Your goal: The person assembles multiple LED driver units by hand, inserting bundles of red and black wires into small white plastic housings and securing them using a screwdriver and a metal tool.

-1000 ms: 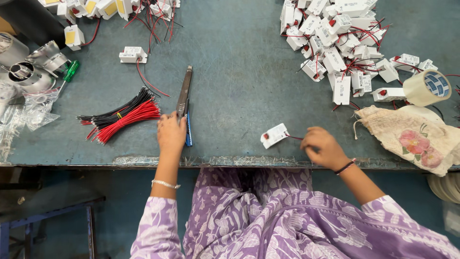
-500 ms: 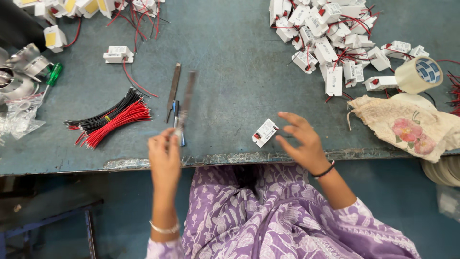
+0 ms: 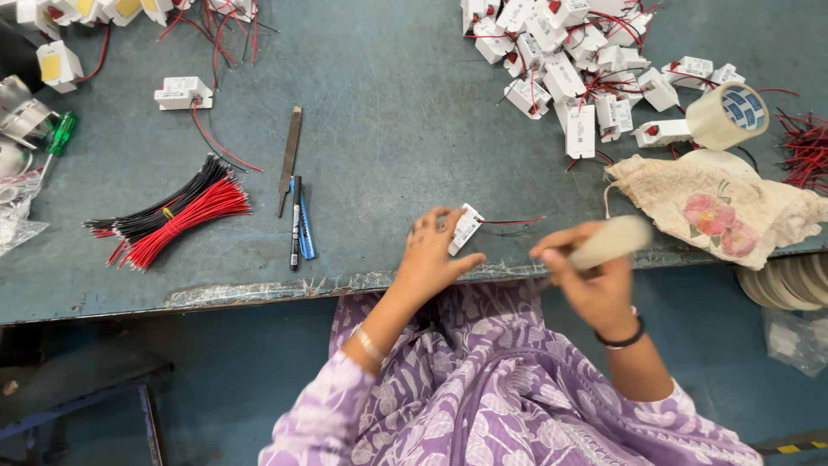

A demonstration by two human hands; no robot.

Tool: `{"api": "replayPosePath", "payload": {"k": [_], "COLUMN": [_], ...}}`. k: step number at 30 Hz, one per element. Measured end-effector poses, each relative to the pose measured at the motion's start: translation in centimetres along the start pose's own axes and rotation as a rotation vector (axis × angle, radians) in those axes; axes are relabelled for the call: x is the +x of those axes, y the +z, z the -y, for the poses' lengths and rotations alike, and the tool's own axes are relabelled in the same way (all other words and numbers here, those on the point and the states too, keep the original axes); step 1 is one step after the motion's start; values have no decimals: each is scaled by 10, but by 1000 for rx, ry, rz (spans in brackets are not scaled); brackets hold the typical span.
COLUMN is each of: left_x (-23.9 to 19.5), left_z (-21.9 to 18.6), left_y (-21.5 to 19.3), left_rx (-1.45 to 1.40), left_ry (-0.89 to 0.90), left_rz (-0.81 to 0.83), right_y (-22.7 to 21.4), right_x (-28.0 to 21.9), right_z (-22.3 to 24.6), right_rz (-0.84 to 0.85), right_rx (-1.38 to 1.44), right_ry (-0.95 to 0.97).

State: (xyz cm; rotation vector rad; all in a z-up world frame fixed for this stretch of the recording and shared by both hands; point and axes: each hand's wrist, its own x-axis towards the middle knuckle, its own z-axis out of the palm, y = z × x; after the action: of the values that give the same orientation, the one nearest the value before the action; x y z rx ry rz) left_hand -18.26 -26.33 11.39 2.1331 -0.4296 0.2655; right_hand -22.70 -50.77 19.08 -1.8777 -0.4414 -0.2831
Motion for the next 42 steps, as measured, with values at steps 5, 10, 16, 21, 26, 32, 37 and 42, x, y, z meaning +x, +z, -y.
{"api": "replayPosePath", "payload": {"k": [5,10,16,21,26,32,37,42], "left_x": [31,47,10,2,13,11,10,5], "left_z": [59,87,60,52,57,62,63,66], "left_y": [49,40,16,14,12,14,15,20], "left_rx": [244,177,-33,32,-79,-22,3,99], "left_ry": [39,293,-273,-494,-624,-545,-562,-417], "left_rz": [136,166,-60,74,227,195,234,165], "right_y": [-29,-24,-5,20,47,65,72,78], "right_x": [3,16,31,62,88,101,100,100], "right_z": [0,4,21,12,1,-10,-13,-8], "right_rz": [-173,-173,-133,41,15,-1,-14,-43], "right_rx": [520,697,649,904,820,775,747,729], "right_ry": [-24,-52,-75,-209,-111,-115,-130,-128]}}
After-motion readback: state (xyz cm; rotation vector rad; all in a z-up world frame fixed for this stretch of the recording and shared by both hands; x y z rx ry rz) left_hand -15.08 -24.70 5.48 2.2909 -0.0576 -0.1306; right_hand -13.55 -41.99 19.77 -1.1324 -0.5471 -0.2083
